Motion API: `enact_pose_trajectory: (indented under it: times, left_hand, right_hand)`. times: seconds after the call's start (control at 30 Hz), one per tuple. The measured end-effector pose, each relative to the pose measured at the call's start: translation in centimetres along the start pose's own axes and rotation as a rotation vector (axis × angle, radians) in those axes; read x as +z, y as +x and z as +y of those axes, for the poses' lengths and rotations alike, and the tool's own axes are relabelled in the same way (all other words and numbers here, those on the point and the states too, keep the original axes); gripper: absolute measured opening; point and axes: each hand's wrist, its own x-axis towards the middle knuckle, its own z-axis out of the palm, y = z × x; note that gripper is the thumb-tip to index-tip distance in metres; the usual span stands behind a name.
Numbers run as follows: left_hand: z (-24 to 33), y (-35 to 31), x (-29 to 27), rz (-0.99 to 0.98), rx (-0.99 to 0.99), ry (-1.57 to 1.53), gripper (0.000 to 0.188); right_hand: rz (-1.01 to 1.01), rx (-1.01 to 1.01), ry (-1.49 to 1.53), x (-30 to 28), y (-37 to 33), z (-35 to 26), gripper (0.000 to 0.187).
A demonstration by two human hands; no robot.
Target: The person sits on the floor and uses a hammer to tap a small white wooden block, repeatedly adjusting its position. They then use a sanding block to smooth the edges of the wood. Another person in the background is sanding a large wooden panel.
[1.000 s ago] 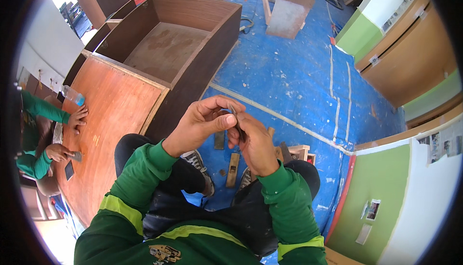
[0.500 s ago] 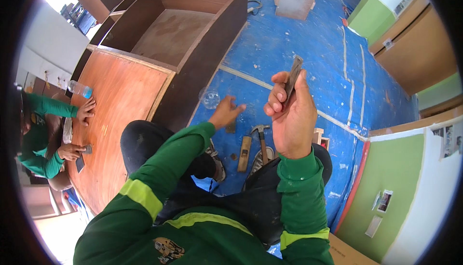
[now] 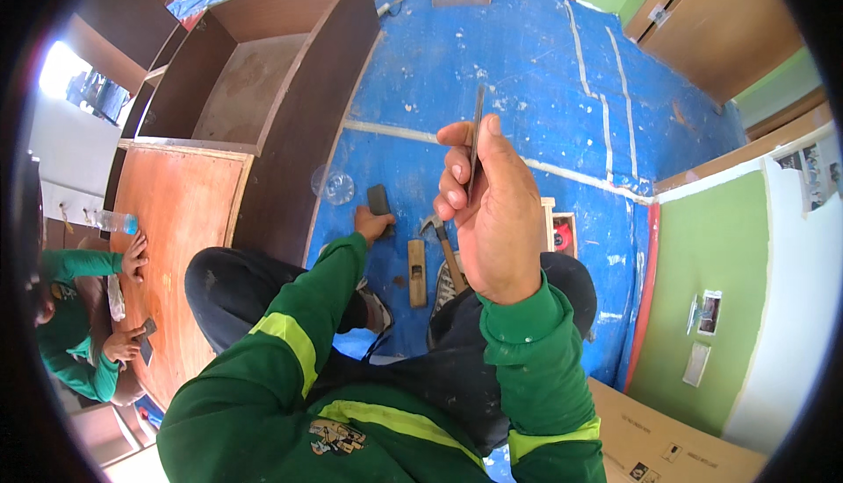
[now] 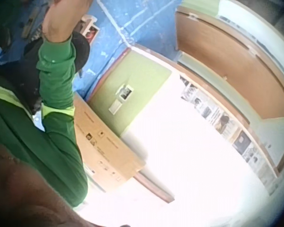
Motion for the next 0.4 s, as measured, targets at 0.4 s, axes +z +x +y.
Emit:
enact_pose_trajectory:
  times: [0.4]
  left_hand:
    - [21.8, -16.3, -18.4, -0.532, 0.404, -1.106, 0.036]
  right_hand:
    - [-0.507, 0.086, 0.200, 1.7, 1.4, -0.7, 0.058]
